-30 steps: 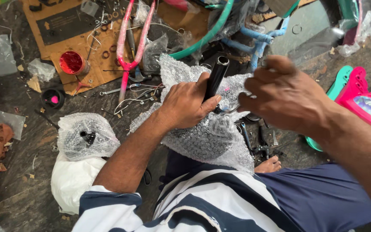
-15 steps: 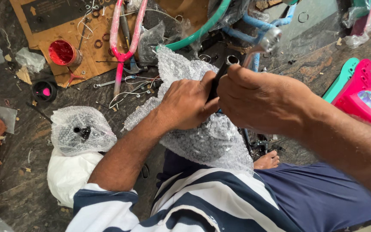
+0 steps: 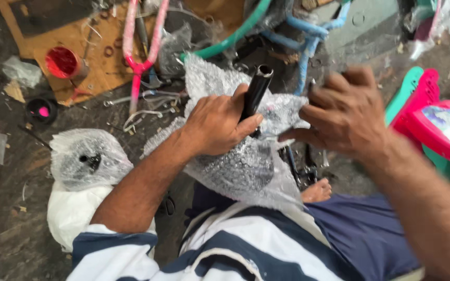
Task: The person unwraps bubble-wrapped bicycle handlebars, fits them into the headset, and tightens the bolts using a wrench while sitting on the floor.
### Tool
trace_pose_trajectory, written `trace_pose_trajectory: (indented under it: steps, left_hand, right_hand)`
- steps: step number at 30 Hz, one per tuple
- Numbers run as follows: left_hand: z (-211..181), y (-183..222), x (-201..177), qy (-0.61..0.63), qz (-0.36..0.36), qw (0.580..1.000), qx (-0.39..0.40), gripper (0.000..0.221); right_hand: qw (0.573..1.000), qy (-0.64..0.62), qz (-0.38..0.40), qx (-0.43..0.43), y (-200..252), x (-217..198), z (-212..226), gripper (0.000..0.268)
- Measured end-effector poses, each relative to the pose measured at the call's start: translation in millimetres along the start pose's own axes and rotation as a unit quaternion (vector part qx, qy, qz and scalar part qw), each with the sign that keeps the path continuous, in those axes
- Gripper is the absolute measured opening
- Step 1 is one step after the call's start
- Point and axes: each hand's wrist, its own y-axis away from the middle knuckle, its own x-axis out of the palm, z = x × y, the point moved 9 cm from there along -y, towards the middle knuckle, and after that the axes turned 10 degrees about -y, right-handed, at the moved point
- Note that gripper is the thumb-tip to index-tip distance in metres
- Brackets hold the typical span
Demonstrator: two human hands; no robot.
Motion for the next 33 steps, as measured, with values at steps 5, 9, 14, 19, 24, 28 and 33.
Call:
trace_pose_trajectory:
  steps: [5, 9, 14, 19, 24, 28, 33]
  left_hand:
    - [-12, -9, 1, -0.075, -0.037, 0.996, 0.04, 0.05]
    - [-10, -6, 20, -0.117, 0.016, 0.992, 0.054, 0.049]
    - [-11, 5, 3, -0.059, -0.071, 0.994, 0.056, 0.047]
    - [-15, 11, -11, -0.049, -0.13, 0.99, 0.036, 0.051]
    - [-8, 2, -2, -0.027, -0.068, 0.997, 0.019, 0.055]
    - [-2, 1, 2, -0.026, -0.058, 0.998, 0.003, 0.06]
    - [-3, -9, 9, -0.059, -0.034, 0.998, -0.017, 0.068]
  right_hand:
    - [0.933, 0.267, 0.147, -0.19, -58, -25, 74, 0.016]
    - [0.874, 0.354, 0.168, -0.288, -57, -15, 104, 0.02]
    - [0.915, 0.284, 0.159, -0.239, -42, 13, 79, 0.02]
    - [0.994, -0.032, 0.096, 0.052, -7, 39, 3, 0.052]
    - [0.984, -0.166, 0.051, 0.029, 26, 18, -8, 0.023]
    - [0.989, 0.016, 0.118, 0.082, 20, -40, -18, 0.04]
    - [0.99, 0.134, -0.029, -0.018, -29, -99, 33, 0.039]
